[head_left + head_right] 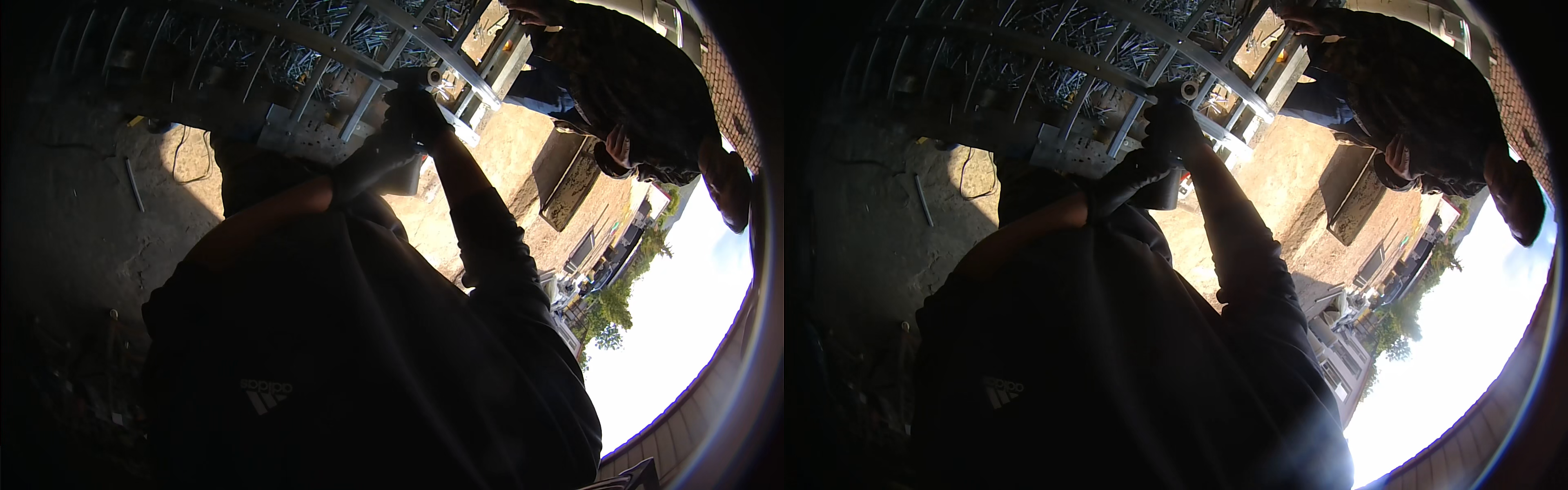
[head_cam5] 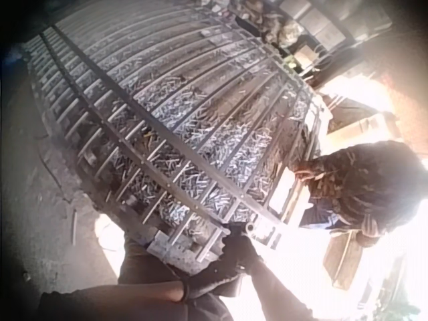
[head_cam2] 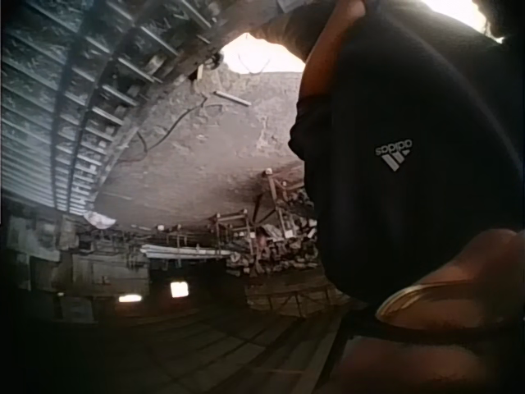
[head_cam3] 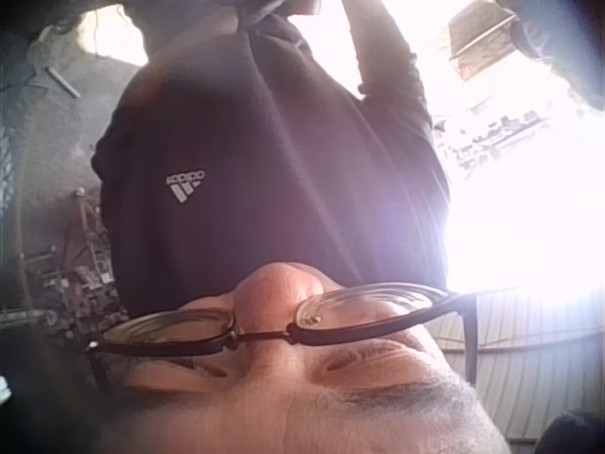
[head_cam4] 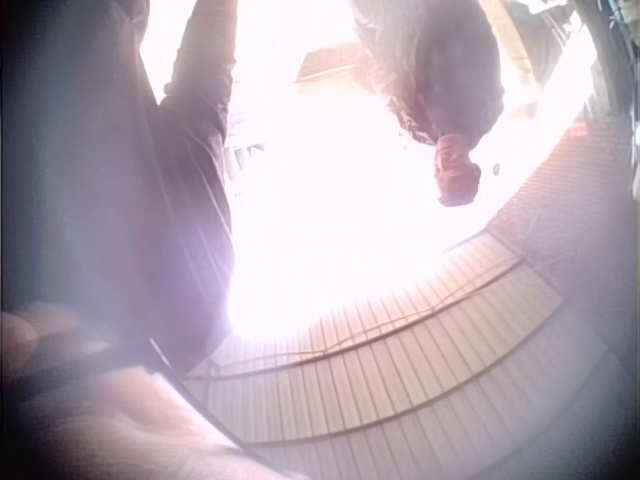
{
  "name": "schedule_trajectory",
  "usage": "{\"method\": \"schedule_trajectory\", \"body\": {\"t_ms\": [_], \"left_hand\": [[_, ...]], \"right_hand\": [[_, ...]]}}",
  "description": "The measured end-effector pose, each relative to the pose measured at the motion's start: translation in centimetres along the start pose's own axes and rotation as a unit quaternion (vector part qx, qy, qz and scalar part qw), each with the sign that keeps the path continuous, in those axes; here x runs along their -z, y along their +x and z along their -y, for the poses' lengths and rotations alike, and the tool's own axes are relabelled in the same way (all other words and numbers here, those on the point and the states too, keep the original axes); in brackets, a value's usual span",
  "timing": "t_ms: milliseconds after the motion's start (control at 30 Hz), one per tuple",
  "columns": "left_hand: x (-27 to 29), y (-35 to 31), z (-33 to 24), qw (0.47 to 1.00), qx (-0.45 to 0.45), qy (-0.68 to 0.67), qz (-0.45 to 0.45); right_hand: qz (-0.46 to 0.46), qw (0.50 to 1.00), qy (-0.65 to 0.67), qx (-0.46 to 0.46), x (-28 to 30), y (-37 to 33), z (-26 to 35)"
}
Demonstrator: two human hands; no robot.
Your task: The person uses a pneumatic nail gun to fasten metal bars to a large metal frame filled with nails. They repeatedly position the gun, fire nails, and reposition the frame while another person assists nearby.
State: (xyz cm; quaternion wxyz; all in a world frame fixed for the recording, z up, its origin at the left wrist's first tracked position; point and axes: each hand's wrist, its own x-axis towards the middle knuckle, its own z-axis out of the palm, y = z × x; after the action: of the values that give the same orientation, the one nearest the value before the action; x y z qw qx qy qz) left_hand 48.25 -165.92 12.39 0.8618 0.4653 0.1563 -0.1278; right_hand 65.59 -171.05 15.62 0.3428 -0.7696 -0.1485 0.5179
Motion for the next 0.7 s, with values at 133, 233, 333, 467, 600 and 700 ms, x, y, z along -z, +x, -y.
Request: {"method": "schedule_trajectory", "body": {"t_ms": [133, 233, 333, 467, 600, 700], "left_hand": [[0.0, 0.0, -0.8, 0.999, 0.007, -0.032, 0.018], [-0.1, 0.0, -1.6, 0.998, 0.03, -0.059, 0.021], [-0.2, 0.3, -2.4, 0.999, -0.008, -0.039, 0.014], [-0.3, 0.2, -3.4, 0.998, 0.025, -0.047, 0.02], [-1.3, 0.7, -4.3, 0.998, 0.037, -0.046, -0.004], [-3.4, 2.7, -5.3, 0.999, -0.018, -0.043, -0.015]], "right_hand": [[-0.014, 0.985, 0.116, -0.124, 0.1, -0.2, 0.2], [-0.036, 0.977, 0.162, -0.132, 0.5, -0.2, -0.7], [-0.008, 0.996, 0.07, 0.055, 0.8, 0.6, -2.7], [0.021, 0.997, -0.011, 0.067, 0.8, 1.2, -4.4], [-0.022, 0.998, 0.05, -0.013, 1.7, -0.5, -2.1], [0.003, 0.969, 0.243, -0.051, 4.8, -3.6, 0.9]]}}
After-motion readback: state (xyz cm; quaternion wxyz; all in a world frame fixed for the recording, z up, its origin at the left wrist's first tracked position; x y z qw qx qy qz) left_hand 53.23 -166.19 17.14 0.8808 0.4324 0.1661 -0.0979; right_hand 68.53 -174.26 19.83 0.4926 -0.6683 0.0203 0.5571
